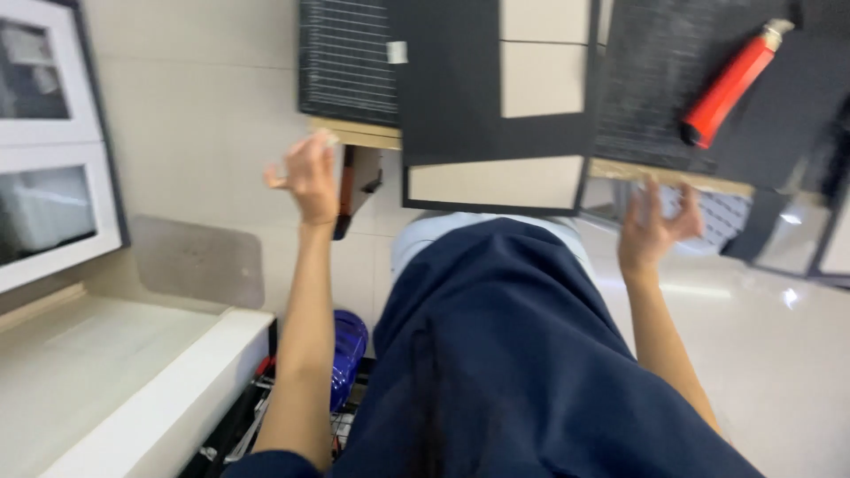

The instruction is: Applying adhesive tape to the corners of black cardstock frames and attaching them to a white backing board.

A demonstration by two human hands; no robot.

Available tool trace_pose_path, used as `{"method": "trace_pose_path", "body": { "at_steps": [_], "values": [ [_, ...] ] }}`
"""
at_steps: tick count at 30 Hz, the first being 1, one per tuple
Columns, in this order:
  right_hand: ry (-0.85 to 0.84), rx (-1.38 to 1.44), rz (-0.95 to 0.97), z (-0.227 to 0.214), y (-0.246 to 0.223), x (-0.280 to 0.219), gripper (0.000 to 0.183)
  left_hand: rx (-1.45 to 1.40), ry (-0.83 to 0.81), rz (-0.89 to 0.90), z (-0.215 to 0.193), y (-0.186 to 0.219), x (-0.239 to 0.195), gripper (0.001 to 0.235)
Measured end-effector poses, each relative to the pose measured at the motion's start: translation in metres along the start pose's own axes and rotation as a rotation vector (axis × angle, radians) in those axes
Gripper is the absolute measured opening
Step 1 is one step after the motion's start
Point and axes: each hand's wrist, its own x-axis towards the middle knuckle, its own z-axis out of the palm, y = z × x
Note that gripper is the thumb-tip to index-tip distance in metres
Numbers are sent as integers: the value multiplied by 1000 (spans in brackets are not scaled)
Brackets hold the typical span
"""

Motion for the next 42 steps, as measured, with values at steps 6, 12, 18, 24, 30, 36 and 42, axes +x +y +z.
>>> {"method": "trace_pose_path", "body": {
  "at_steps": [6,12,18,24,30,36,42],
  "values": [
    [-100,180,210,-22,-31,12,38,379,-5,169,15,-2,-5,24],
    [-131,227,278,-23,-43,17,48,363,-34,191,18,-6,-12,20],
    [-172,217,332,-24,-47,15,53,374,-26,230,18,-2,-20,39],
    [-165,183,334,-20,-46,12,54,357,-27,236,15,-1,-19,52],
    [-166,206,379,-21,-48,15,48,329,-72,202,10,4,-20,25],
    [25,255,511,-16,-69,51,23,240,-145,192,-6,13,8,30],
    [-17,586,97,32,-147,144,31,-651,-324,-723,54,81,56,54]
  ]
}}
